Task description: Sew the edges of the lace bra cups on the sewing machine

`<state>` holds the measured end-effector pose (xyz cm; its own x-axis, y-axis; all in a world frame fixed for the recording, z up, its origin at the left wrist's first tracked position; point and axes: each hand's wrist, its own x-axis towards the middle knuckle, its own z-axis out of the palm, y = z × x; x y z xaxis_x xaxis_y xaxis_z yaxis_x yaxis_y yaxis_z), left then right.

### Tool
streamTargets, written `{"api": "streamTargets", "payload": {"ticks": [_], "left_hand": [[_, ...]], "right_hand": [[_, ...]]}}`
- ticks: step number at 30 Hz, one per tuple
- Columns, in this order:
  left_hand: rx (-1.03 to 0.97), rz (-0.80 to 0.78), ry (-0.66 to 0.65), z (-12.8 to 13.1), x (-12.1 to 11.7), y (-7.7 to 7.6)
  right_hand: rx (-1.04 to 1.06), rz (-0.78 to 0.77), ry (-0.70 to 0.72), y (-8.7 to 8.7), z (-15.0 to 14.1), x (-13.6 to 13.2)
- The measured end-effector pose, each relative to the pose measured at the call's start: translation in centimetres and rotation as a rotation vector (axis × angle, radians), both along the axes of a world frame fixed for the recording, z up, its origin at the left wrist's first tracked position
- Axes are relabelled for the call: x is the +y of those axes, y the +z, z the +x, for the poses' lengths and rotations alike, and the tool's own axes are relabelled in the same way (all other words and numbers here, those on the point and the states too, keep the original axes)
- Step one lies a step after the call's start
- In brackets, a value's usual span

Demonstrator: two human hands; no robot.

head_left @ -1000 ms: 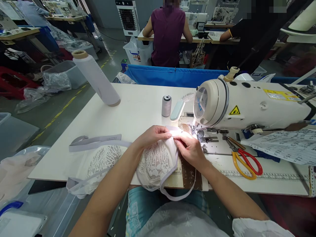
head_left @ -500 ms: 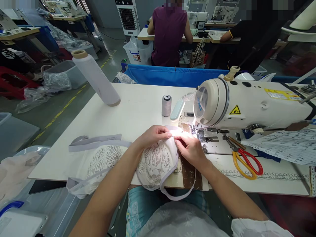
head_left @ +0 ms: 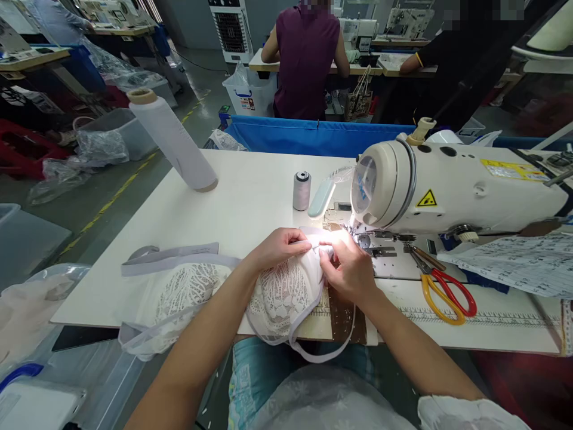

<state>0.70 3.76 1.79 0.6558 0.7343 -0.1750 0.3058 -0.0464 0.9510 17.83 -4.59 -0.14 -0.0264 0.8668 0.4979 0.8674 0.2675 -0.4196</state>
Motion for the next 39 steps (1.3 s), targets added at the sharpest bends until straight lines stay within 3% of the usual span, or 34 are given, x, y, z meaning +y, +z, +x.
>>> {"api": "streamTargets", "payload": {"ticks": [8,18,24,29,31,34,39], "left_hand": [[-0.016,0.002,-0.043,0.1,-0.4,0.2],[-0.013,0.035,-0.034,0.4,-0.7,0.0],[-0.044,-0.004,-0.071,0.0,-0.5,0.1],[-0.041,-0.012,-0.075,-0.1,-0.3,-0.1],[-0.029,-0.006,-0.080,-0.1,-0.2,0.0],[-0.024,-0.007,-0.070,-0.2,-0.2,0.3],[-0.025,-0.013,-0.065,-0.3,-0.2,0.3]], "right_hand": [[0.009,0.026,0.083,-0.4,-0.3,0.4],[-0.127,0.166,0.027,-0.4,-0.9,0.7],[0.195,0.182,0.036,-0.2,-0.5,0.6],[0.745,-0.146,0.168,0.4,-0.4,0.1],[0.867,-0.246,0.230,0.5,-0.3,0.0],[0.818,-0.273,0.246,0.4,-0.1,-0.1],[0.521,-0.223,0.159,1.4,0.4,-0.9]]}}
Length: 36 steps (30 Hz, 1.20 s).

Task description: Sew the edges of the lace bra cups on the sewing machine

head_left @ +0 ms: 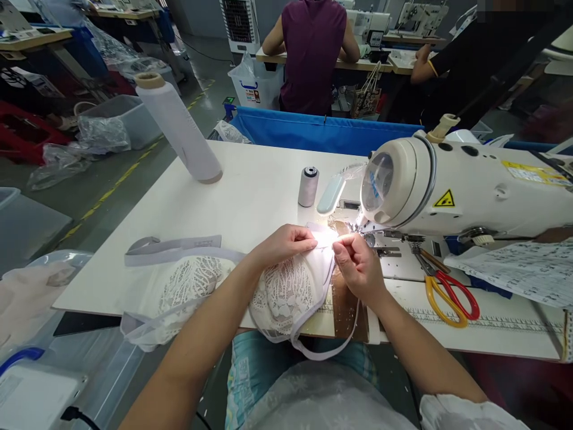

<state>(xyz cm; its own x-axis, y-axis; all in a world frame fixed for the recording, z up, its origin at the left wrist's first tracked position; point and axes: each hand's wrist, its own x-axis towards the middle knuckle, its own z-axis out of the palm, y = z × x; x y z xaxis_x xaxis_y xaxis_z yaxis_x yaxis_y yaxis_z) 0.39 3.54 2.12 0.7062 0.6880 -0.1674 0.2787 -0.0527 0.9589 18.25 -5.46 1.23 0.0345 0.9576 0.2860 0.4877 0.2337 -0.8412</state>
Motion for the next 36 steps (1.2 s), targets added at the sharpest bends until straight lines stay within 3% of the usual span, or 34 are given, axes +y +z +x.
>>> {"api": "streamTargets", "payload": {"ticks": [7,12,17,20,25,32,36], "left_hand": [[0.007,0.022,0.004,0.0,0.0,-0.1],[0.019,0.020,0.009,0.0,0.0,0.1],[0.027,0.015,-0.017,-0.1,0.0,0.2],[0.018,0.006,-0.050,-0.2,0.0,0.3],[0.011,-0.003,-0.072,-0.3,0.1,0.2],[0.046,0.008,-0.039,-0.2,-0.1,0.6],[0.047,0.011,-0.030,-0.1,-0.1,0.7]], "right_hand": [[-0.080,0.144,0.079,1.6,0.5,-1.1],[-0.198,0.004,0.024,0.9,0.7,-0.2],[-0.173,0.007,0.114,-0.1,0.4,0.4],[-0.169,0.052,0.068,-0.1,0.4,0.3],[-0.348,0.142,-0.060,0.1,0.7,0.3],[-0.048,-0.043,0.147,0.1,0.8,0.2],[-0.033,-0.004,0.174,0.0,0.8,0.2]]}}
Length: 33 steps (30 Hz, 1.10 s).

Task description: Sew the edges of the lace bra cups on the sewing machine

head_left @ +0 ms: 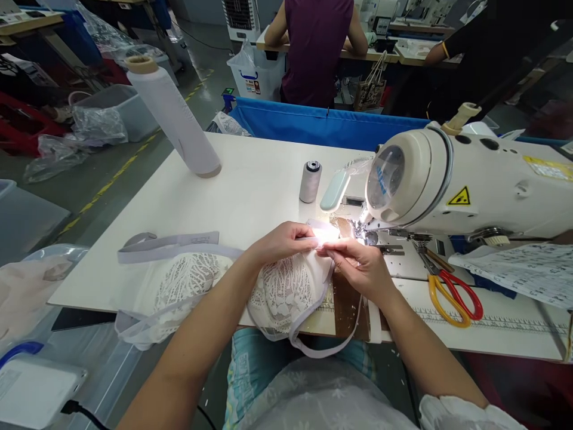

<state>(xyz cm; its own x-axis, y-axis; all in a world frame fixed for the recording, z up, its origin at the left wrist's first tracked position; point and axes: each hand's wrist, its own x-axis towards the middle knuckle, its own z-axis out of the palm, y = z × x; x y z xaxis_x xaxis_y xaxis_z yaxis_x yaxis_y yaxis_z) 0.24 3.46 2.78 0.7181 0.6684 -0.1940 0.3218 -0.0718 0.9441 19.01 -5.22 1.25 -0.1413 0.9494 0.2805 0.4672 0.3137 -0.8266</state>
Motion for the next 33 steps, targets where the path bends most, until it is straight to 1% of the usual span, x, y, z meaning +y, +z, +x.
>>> {"api": "streamTargets", "payload": {"ticks": [3,8,16,21,25,28,31,33], "left_hand": [[0.000,-0.005,0.009,0.0,0.0,-0.1],[-0.010,-0.023,0.016,0.0,0.0,-0.2],[0.023,-0.018,0.035,0.1,0.0,0.1],[0.010,-0.009,0.017,0.1,0.1,0.0],[-0.022,-0.009,0.019,0.1,0.2,-0.5],[-0.062,-0.055,0.000,0.1,0.3,-0.8],[-0.118,-0.138,-0.039,0.1,0.5,-1.2],[-0.157,-0.198,-0.054,0.0,0.6,-1.3]], "right_hand": [[-0.069,0.055,-0.052,0.1,0.0,0.0],[-0.283,0.186,-0.134,0.1,0.2,0.1],[-0.432,0.270,-0.092,-0.6,0.6,0.4],[-0.428,0.280,-0.106,-1.0,0.6,0.5],[-0.390,0.236,-0.105,-0.9,0.5,0.4],[-0.312,0.155,-0.095,-0.5,0.4,0.4],[-0.143,0.002,-0.077,-0.2,0.6,0.6],[0.028,-0.134,-0.047,-0.2,0.7,0.8]]}}
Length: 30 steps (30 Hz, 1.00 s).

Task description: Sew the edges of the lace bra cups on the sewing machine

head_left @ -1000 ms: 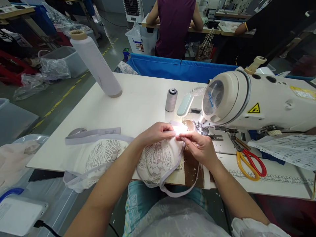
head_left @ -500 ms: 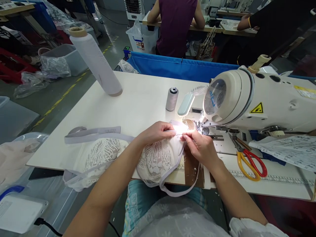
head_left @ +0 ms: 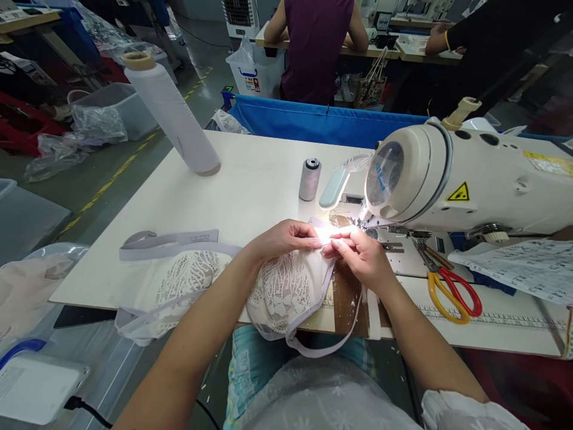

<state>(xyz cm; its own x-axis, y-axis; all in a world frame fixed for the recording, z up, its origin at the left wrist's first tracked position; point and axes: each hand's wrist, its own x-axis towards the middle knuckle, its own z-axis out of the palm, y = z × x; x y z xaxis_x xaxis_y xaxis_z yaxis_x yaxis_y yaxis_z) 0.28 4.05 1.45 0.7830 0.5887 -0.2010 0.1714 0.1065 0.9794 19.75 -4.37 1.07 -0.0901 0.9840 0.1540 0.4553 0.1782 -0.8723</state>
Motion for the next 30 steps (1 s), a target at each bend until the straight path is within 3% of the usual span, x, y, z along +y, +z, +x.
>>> {"api": "streamTargets", "payload": {"ticks": [5,9,15,19,24,30], "left_hand": [[-0.060,-0.083,-0.006,-0.1,0.2,-0.2],[-0.059,-0.081,0.008,-0.3,0.4,-0.1],[-0.040,-0.071,-0.014,-0.2,0.3,0.2],[0.002,0.017,-0.039,-0.4,0.4,0.5],[0.050,0.090,-0.088,-0.6,0.4,0.6],[0.079,0.092,-0.068,-0.6,0.2,0.7]], "right_hand": [[0.386,-0.310,0.076,0.1,0.2,0.7],[0.394,-0.346,0.059,0.5,0.2,0.9],[0.296,-0.158,-0.087,0.3,-0.1,0.8],[0.090,0.061,-0.173,-0.1,-0.7,0.0],[-0.072,0.307,-0.103,-0.2,-1.3,-0.7],[-0.136,0.397,-0.017,-0.5,-1.2,-0.5]]}}
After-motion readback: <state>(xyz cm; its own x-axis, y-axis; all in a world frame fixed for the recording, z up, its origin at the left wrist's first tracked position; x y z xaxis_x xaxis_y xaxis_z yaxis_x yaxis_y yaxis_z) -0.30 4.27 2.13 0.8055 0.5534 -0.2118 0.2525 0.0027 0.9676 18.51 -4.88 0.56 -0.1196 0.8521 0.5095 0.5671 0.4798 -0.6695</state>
